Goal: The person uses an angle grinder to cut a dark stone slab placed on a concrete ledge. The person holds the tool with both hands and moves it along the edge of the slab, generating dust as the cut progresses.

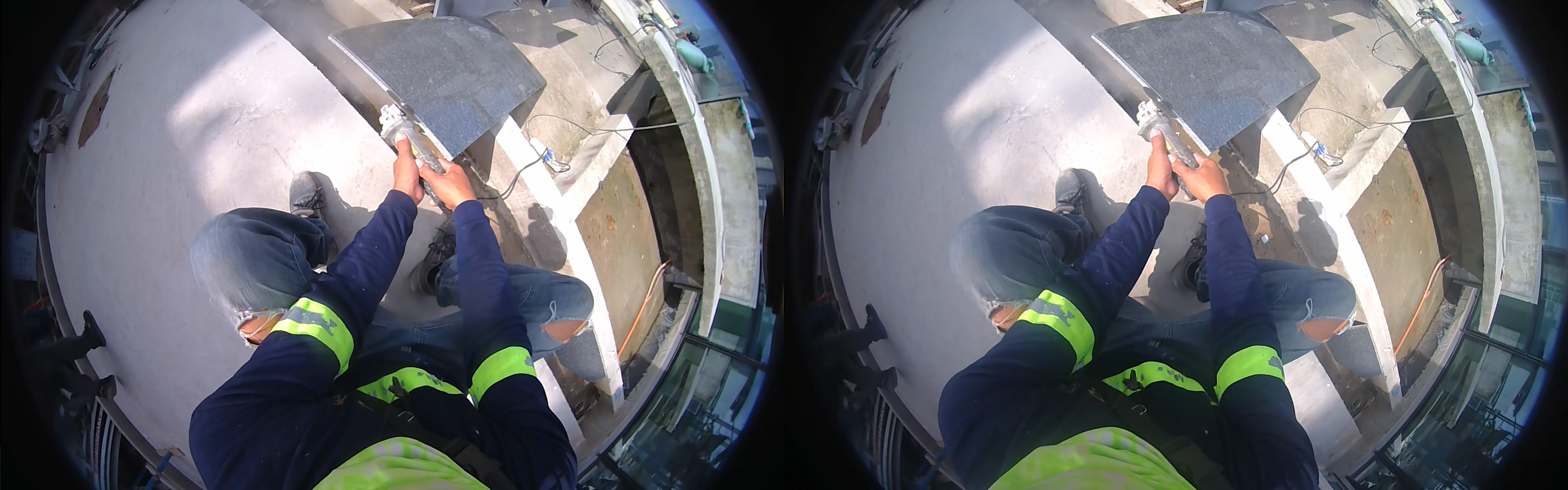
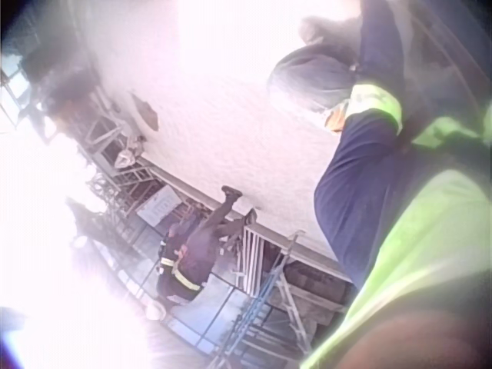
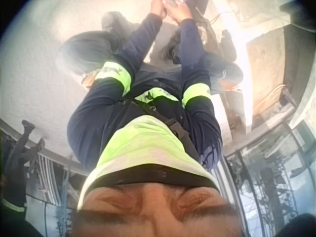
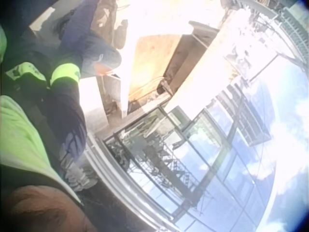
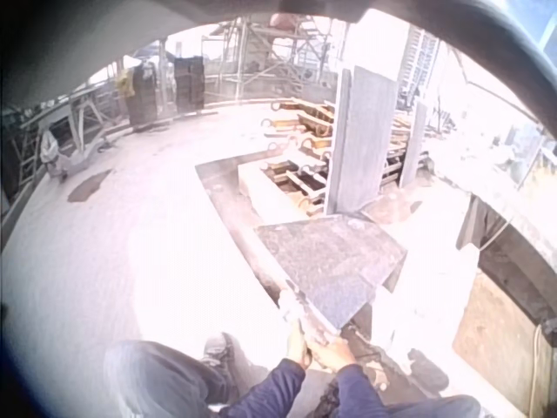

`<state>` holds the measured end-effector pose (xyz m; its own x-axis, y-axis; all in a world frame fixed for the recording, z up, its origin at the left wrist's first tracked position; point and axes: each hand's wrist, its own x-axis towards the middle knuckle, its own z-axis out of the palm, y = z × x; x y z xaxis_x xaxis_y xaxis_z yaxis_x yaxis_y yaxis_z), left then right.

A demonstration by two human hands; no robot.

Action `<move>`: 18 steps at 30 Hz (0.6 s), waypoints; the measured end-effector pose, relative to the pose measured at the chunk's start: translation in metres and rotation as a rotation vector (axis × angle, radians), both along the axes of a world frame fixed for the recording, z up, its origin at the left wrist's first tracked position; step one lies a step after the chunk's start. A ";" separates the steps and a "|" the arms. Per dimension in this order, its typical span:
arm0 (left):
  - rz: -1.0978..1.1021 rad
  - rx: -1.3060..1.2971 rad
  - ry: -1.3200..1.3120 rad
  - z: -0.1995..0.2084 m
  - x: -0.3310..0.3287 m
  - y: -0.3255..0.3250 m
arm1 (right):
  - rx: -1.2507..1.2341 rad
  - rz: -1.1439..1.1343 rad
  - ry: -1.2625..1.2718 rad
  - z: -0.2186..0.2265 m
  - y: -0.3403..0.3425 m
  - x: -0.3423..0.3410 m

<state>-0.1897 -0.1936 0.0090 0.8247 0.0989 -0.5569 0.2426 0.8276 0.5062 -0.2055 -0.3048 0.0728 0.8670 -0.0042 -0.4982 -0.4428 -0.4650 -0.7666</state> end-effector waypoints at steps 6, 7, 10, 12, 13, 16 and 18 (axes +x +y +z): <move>0.003 0.025 0.035 -0.002 -0.005 -0.004 | 0.021 -0.003 -0.004 0.010 -0.002 -0.008; 0.007 0.023 0.018 -0.002 -0.005 -0.005 | 0.032 0.005 -0.019 0.012 -0.002 -0.009; 0.000 0.005 0.015 -0.003 -0.006 -0.006 | 0.024 0.012 -0.009 0.019 -0.003 -0.011; 0.002 -0.008 0.014 -0.003 -0.007 -0.005 | -0.008 0.024 0.037 0.022 -0.004 -0.011; -0.002 -0.007 0.019 -0.003 -0.008 -0.005 | 0.002 0.029 0.028 0.022 -0.004 -0.012; -0.008 -0.013 0.032 -0.002 -0.014 -0.005 | 0.025 0.014 0.028 0.019 -0.004 -0.017; -0.004 -0.023 0.033 -0.002 -0.013 -0.005 | 0.065 0.002 0.004 0.013 -0.004 -0.016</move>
<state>-0.2028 -0.1985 0.0072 0.8059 0.0826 -0.5862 0.2622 0.8380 0.4785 -0.2211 -0.3086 0.0857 0.8651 0.0303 -0.5007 -0.4448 -0.4150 -0.7936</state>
